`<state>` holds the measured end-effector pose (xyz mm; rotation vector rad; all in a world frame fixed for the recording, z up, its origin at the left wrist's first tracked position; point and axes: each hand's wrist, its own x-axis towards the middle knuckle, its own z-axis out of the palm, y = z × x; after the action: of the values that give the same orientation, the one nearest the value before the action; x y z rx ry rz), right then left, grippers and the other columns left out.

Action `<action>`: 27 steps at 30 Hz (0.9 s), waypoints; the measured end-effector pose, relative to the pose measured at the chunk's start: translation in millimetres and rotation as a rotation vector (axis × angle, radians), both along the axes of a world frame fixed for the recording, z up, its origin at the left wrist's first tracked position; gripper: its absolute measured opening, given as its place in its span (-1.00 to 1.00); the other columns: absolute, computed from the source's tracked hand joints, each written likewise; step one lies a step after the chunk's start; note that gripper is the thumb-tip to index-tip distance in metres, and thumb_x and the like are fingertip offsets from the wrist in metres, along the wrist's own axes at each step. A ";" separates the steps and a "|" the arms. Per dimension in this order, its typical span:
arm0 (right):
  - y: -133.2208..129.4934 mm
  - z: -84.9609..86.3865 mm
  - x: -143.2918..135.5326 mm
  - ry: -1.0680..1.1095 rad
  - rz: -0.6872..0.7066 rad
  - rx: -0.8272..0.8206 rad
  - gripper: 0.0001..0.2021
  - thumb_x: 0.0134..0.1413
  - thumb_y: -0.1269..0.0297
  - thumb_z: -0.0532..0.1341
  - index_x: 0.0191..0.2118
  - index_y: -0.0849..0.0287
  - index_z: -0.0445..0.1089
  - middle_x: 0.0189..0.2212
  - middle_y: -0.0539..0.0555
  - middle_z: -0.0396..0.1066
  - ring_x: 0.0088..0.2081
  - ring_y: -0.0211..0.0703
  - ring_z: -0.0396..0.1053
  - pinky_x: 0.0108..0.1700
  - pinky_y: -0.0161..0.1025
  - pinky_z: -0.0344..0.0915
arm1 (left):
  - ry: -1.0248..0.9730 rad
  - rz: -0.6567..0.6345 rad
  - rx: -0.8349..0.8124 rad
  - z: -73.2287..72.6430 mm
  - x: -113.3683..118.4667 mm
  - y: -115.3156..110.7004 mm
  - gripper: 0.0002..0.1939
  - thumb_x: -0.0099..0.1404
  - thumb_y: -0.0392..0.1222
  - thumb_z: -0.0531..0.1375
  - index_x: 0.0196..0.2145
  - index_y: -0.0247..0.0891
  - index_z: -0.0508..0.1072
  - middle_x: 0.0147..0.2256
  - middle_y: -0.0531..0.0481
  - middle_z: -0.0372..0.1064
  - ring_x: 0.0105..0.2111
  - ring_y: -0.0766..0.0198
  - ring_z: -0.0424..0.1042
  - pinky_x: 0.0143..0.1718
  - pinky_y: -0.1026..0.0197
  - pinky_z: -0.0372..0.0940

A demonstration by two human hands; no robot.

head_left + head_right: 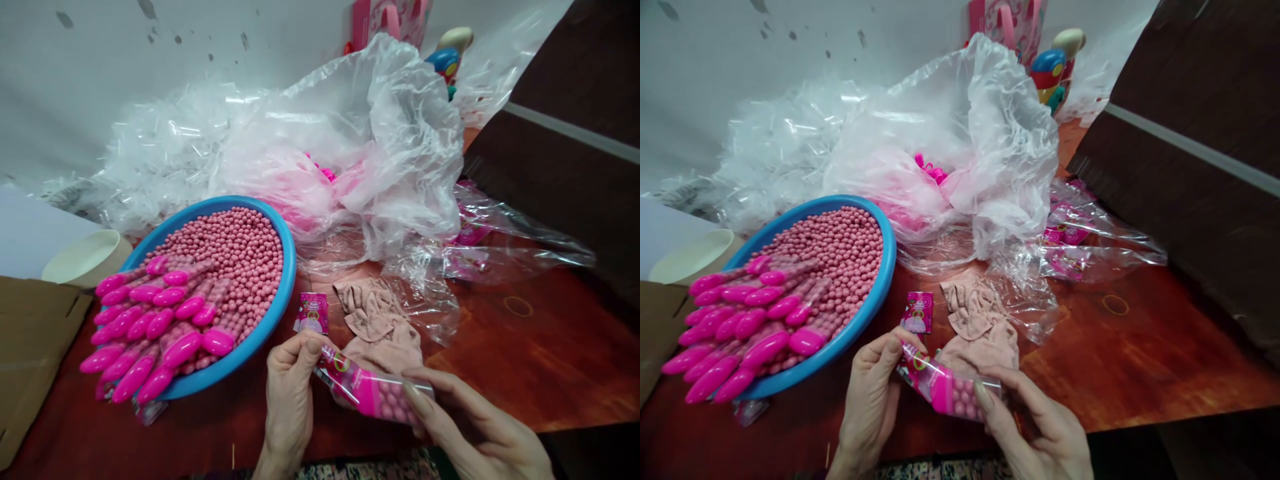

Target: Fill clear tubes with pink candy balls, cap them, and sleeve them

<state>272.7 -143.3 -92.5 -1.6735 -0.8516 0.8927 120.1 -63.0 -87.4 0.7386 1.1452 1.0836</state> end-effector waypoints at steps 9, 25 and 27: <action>-1.4 -6.5 -11.2 0.233 -0.135 -0.052 -0.81 -0.10 0.14 0.35 -0.37 0.14 0.52 -0.79 -0.08 0.31 -0.73 -0.33 0.31 -0.62 -0.51 0.28 | -0.044 -0.105 -0.012 -6.0 -7.1 0.8 -0.64 -0.05 0.07 0.39 -0.55 -0.34 0.55 -0.60 0.05 0.32 -0.54 0.36 0.21 -0.47 0.34 0.14; -5.4 -17.4 -34.4 0.271 -0.317 0.100 -0.85 -0.16 0.32 0.39 -0.36 0.13 0.53 -0.72 -0.07 0.42 -0.75 -0.36 0.31 -0.64 -0.52 0.32 | -0.024 0.060 -0.055 -6.0 9.1 -6.6 -0.40 -0.17 -0.40 0.44 -0.14 -0.23 0.37 -0.28 -0.02 0.53 -0.39 0.30 0.47 -0.38 0.34 0.35; -5.5 -18.4 -36.7 0.284 -0.317 0.124 -0.85 -0.14 0.33 0.39 -0.34 0.12 0.52 -0.71 -0.07 0.44 -0.73 -0.36 0.34 -0.60 -0.52 0.35 | -0.076 0.111 -0.077 -6.6 14.2 -9.2 -0.27 -0.18 -0.40 0.44 -0.03 -0.24 0.31 -0.22 -0.08 0.52 -0.31 0.25 0.49 -0.31 0.30 0.36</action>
<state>236.0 -148.8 -110.9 -1.4777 -0.4257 0.8135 134.3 -72.2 -94.0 0.5741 1.1670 1.1441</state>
